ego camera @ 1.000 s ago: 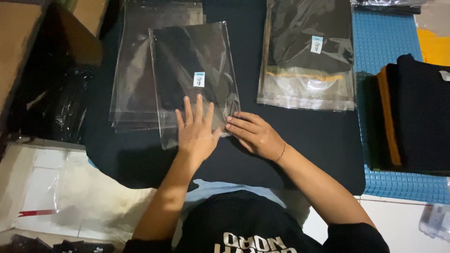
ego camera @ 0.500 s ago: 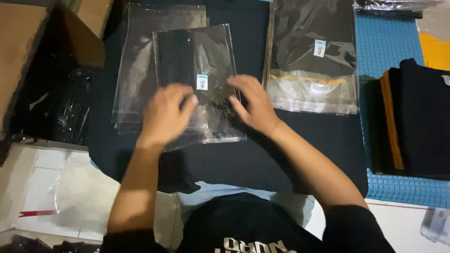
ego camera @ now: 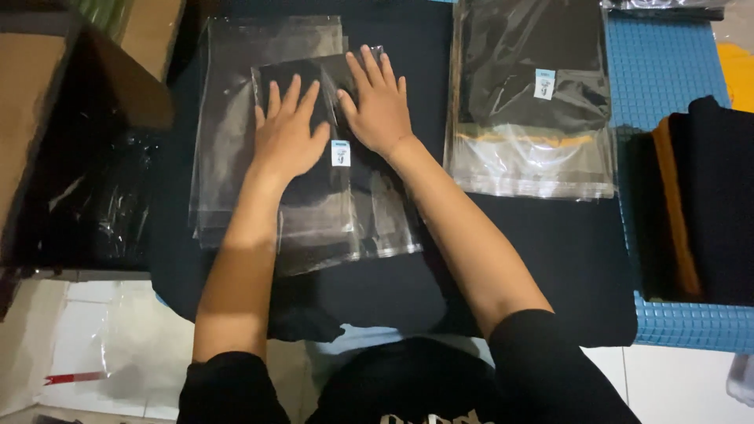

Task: The person packages folded shirts by placing them into clear plastic bags and sealing the adhesive strips.

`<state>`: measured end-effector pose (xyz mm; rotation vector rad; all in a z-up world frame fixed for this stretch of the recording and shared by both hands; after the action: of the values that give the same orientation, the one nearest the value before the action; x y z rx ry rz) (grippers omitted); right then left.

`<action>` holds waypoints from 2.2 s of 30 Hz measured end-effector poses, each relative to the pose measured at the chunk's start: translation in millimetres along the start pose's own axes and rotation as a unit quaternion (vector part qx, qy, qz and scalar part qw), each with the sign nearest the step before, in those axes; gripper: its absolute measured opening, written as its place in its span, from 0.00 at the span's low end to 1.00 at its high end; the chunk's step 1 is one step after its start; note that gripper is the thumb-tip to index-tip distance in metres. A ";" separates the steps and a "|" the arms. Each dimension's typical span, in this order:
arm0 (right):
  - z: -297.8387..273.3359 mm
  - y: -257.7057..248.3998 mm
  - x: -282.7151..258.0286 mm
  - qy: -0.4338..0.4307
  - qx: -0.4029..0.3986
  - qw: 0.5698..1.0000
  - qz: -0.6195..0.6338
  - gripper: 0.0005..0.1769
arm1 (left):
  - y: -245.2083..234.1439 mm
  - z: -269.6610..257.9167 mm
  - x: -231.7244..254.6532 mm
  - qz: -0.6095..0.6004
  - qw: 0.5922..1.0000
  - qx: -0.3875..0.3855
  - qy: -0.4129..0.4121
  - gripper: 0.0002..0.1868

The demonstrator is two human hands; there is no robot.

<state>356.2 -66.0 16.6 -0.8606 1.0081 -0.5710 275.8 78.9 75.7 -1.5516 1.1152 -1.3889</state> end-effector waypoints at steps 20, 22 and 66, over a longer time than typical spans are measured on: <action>5.3 16.6 0.4 0.076 -0.155 0.984 -0.046 0.36 | 25.4 35.8 -19.0 -0.013 0.998 -0.051 -0.046 0.33; 6.0 25.2 11.7 0.070 -0.150 0.985 -0.041 0.36 | 35.5 41.4 -32.8 -0.027 0.998 -0.041 -0.036 0.33; -33.0 -154.3 77.4 -0.011 -0.006 0.963 0.268 0.18 | 16.7 12.2 -10.8 -0.522 0.828 0.194 0.070 0.22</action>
<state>356.0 -221.4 98.7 -0.5653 1.1678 -0.0926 285.6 83.5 55.1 -1.8116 -0.1019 -2.2689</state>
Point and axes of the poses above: each hand's wrist, its own z-axis towards the middle knuckle, its own y-axis out of the palm, x = y × z, the point moved 4 cm from there along z, towards the middle knuckle, and after that the axes turned 1 degree about x, right-handed, at the moved point
